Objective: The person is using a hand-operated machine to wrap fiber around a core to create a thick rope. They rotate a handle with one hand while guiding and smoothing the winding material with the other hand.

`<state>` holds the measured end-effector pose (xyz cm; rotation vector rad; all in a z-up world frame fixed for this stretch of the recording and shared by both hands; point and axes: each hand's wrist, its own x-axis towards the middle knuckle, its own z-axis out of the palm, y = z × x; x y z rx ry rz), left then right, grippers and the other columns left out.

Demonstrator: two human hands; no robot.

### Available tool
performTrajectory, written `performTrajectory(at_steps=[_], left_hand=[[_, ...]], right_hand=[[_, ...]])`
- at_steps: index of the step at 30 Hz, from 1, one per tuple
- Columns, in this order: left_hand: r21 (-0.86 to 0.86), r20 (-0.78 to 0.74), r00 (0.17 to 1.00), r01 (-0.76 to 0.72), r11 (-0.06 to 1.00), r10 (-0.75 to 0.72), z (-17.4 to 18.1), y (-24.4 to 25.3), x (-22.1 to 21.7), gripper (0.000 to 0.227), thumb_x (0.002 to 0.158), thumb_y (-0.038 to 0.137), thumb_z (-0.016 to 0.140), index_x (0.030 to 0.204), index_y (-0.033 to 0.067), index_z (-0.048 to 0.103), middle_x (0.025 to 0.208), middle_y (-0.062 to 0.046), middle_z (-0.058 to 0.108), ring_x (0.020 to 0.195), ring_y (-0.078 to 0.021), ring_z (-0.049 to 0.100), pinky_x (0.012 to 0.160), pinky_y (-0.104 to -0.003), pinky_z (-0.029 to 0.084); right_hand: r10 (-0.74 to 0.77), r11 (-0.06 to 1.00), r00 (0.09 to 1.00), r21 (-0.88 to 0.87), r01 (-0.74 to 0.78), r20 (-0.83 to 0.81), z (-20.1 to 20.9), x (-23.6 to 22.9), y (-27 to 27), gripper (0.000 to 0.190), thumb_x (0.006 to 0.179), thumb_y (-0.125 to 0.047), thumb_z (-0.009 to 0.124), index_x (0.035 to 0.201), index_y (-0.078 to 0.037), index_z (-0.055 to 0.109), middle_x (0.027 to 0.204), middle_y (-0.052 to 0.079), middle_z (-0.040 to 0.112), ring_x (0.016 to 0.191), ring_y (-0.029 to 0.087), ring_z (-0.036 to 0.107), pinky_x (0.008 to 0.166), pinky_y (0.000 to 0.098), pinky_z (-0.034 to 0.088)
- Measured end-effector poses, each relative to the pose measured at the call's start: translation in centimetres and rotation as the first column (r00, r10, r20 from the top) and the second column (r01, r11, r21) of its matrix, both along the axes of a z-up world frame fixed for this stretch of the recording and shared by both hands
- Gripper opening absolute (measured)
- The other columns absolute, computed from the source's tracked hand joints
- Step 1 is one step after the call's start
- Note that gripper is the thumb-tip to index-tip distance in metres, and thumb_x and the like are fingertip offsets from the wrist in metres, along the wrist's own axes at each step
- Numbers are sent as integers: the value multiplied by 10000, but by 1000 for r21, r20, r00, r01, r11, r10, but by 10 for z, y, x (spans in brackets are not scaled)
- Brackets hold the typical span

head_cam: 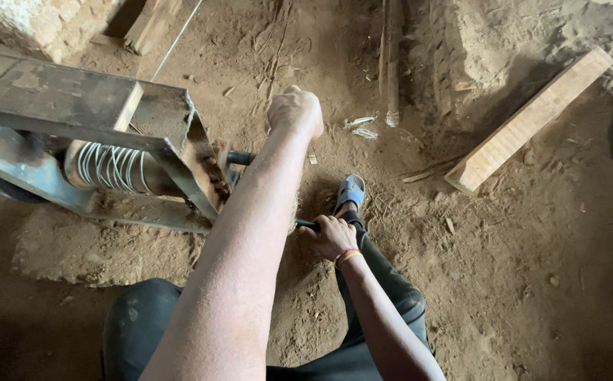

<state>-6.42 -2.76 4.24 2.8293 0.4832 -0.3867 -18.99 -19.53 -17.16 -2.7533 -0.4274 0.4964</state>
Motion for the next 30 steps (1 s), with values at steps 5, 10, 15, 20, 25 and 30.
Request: performTrajectory(at_steps=[5, 10, 15, 20, 25, 30], left_hand=[[-1, -43, 999, 1, 1000, -1, -4, 3, 13, 529, 895, 149, 724, 1363, 1, 527, 1349, -221, 527, 1043, -303, 649, 766, -374, 623], [-5, -75, 997, 14, 1000, -14, -7, 4, 25, 513, 893, 163, 724, 1346, 4, 546, 1336, -224, 540, 1031, -307, 660, 760, -381, 622], [-12, -89, 996, 22, 1000, -23, -10, 5, 30, 497, 891, 178, 724, 1329, 7, 565, 1324, -227, 553, 1019, -310, 670, 754, -388, 620], [-21, -75, 997, 25, 999, -27, -11, 2, 30, 483, 888, 192, 725, 1312, 10, 583, 1311, -230, 567, 1007, -314, 681, 748, -396, 618], [-44, -19, 1000, 18, 999, -19, -9, 1, 20, 470, 886, 206, 725, 1296, 13, 602, 1299, -232, 580, 995, -318, 692, 742, -403, 617], [-96, 90, 996, 20, 995, -12, 0, 3, 7, 458, 883, 221, 725, 1279, 16, 620, 1286, -235, 593, 983, -322, 702, 737, -410, 615]], right_hand=[[7, 1000, 998, 29, -9, 59, 4, -7, -1, 547, 860, -662, 610, 1043, -161, 733, 1113, 120, 725, 1117, 354, 644, 935, 504, 467], [38, 997, 997, 70, -43, 62, 8, -8, -6, 559, 849, -650, 632, 1081, -149, 720, 1113, 133, 712, 1091, 356, 653, 933, 492, 487], [-57, 949, 996, 306, 73, -62, 37, -10, -1, 558, 933, -535, 603, 1298, -113, 610, 1200, 127, 687, 1078, 279, 696, 956, 409, 554], [-103, 388, 989, 920, -62, 110, 91, -24, 38, 765, 987, -326, 652, 1564, -12, 259, 1462, 250, 461, 1305, 349, 547, 1079, 469, 492], [-95, 761, 872, 600, -247, 479, 115, -9, 79, 915, 895, -297, 768, 1563, 16, 229, 1490, 306, 350, 1332, 458, 455, 1033, 494, 468], [-141, 870, 895, 485, -92, 423, 91, 14, 90, 826, 980, -336, 737, 1628, -122, 270, 1542, 262, 423, 1268, 424, 620, 989, 431, 578]])
